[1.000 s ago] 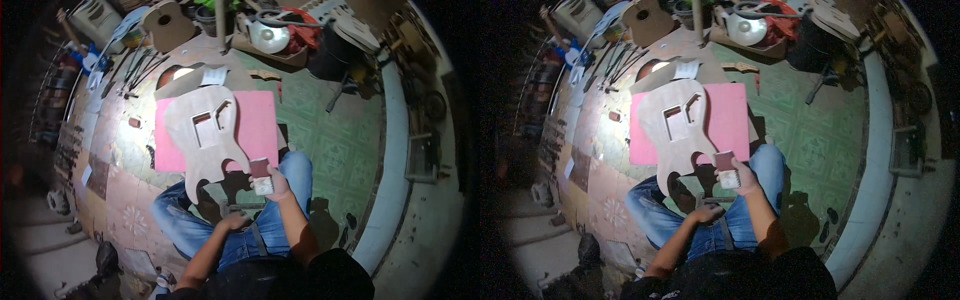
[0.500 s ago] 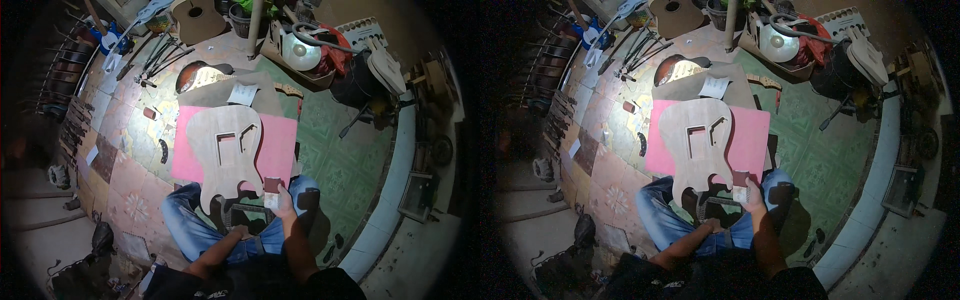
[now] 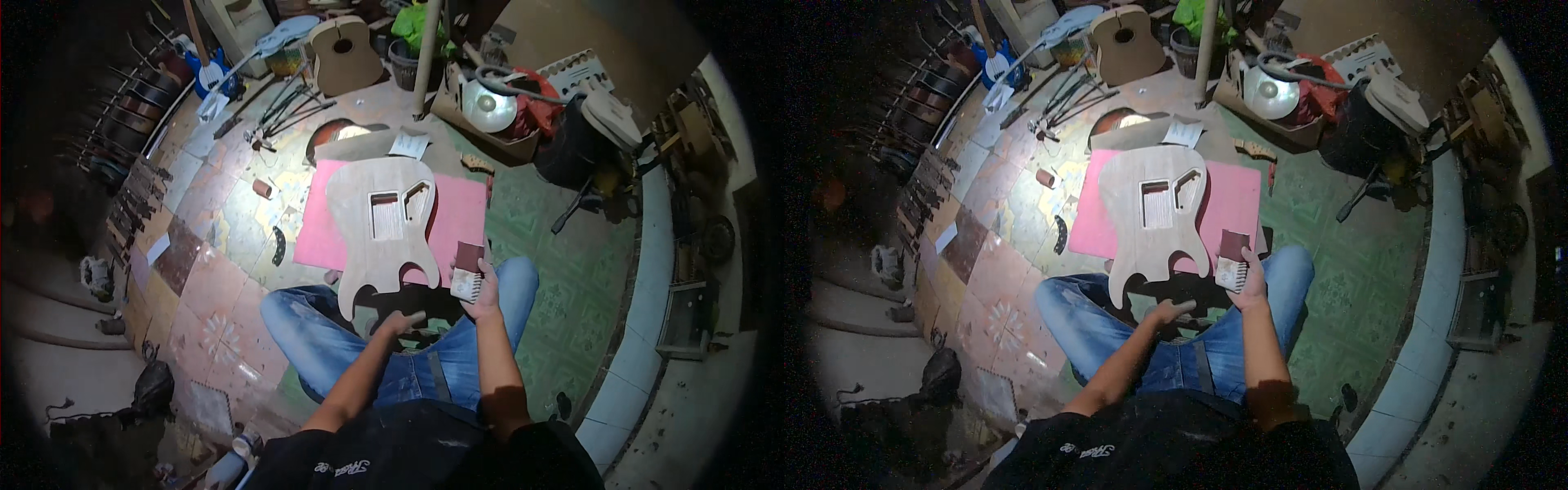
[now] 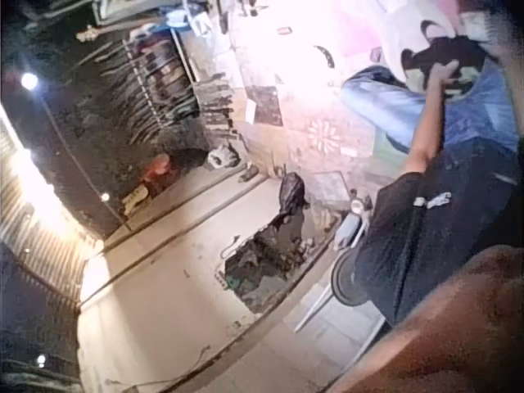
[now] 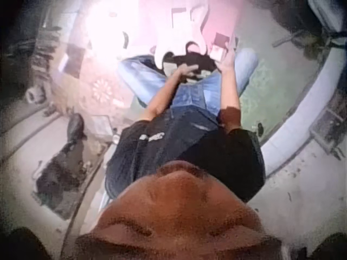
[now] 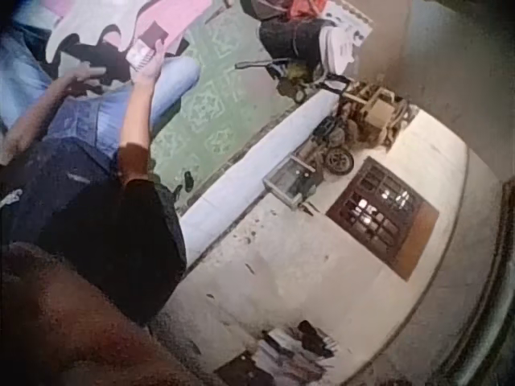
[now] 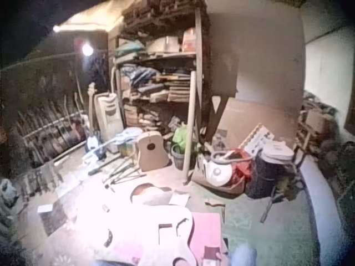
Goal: The person sands the curved edges of a wooden electric guitar body using a sanding block, frequently turning the body over to reach different sides.
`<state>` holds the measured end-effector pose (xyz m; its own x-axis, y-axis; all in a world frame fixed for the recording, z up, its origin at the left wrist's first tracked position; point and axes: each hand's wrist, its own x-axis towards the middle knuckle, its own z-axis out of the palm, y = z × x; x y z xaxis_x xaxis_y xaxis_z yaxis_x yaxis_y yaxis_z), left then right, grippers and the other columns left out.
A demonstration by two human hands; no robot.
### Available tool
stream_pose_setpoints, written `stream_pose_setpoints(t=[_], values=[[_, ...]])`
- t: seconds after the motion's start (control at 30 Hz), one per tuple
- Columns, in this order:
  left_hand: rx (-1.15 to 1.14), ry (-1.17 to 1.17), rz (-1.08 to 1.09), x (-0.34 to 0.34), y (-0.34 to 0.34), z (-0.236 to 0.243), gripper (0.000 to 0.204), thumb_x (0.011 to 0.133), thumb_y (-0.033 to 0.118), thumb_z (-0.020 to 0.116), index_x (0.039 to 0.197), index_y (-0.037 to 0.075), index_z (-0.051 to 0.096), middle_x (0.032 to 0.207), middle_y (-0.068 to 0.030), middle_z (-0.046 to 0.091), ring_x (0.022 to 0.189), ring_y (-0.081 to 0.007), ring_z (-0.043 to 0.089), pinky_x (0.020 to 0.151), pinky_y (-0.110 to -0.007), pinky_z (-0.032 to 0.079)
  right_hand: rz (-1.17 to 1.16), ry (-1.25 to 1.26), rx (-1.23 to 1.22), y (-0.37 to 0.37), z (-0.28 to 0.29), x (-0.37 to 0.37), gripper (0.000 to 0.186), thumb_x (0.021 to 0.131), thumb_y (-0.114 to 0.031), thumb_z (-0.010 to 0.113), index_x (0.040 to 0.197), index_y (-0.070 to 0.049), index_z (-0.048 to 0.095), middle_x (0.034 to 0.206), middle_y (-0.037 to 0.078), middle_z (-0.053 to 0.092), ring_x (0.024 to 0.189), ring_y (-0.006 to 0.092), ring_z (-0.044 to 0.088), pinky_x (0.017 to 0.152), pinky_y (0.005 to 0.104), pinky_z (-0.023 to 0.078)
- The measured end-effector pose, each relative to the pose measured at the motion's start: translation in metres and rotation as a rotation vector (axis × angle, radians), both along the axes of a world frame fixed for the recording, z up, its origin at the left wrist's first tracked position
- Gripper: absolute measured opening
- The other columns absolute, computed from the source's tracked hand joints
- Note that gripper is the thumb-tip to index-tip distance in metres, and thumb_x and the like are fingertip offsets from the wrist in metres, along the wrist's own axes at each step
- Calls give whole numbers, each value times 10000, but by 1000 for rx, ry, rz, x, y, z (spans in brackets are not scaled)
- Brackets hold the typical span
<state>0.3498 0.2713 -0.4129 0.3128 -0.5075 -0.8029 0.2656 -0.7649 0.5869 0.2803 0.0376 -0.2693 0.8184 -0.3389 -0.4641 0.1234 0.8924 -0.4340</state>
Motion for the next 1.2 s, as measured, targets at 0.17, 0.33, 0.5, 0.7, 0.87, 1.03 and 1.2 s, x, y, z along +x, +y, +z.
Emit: stream_pose_setpoints(t=[0.17,0.33,0.5,0.7,0.87,1.03,1.2], values=[[-135,552,1007,0,-26,59,880,850,764,594,1416,93,536,1390,-155,573,1163,-368,603,984,-537,481,-141,22,-142,4,30,-30,385,953,-331,677,1240,-77,650,1021,113,746,888,240,730,789,389,607],[-271,285,1924,-2,2,25,1014,860,672,722,1564,81,294,1562,-190,377,1507,-382,338,1207,-516,341,-31,87,-38,6,-1,-15,316,936,-341,710,1137,-104,649,918,67,729,754,211,713,668,364,594],[-737,314,1987,14,9,35,831,917,455,758,1474,-37,386,1534,-215,378,1492,-350,364,1178,-398,414,-40,226,-130,-5,-46,3,238,916,-345,724,999,-142,632,767,34,660,609,185,655,546,347,551],[-702,-177,1981,33,1,115,378,901,250,762,1037,10,504,1015,-158,584,941,-260,641,897,-371,575,-89,331,-303,2,-41,14,187,912,-336,712,940,-185,605,710,16,633,529,163,609,449,316,492],[-714,-465,1946,54,-6,179,327,902,183,760,894,61,457,816,-64,587,704,-167,627,634,-322,554,-75,283,-372,15,-15,0,231,920,-356,707,929,-147,611,719,38,647,586,188,662,478,305,531],[-933,-829,1823,72,3,216,339,873,114,806,903,56,473,858,-43,619,736,-118,621,636,-283,531,-61,250,-225,8,-26,1,351,924,-419,697,1080,-112,627,809,82,708,613,193,681,502,329,564],[-973,-1158,1423,81,36,274,348,848,138,835,928,52,508,862,-31,612,759,-97,597,703,-255,525,25,175,-370,16,-22,6,367,943,-397,673,1134,-86,633,862,103,720,648,199,689,538,324,570]])
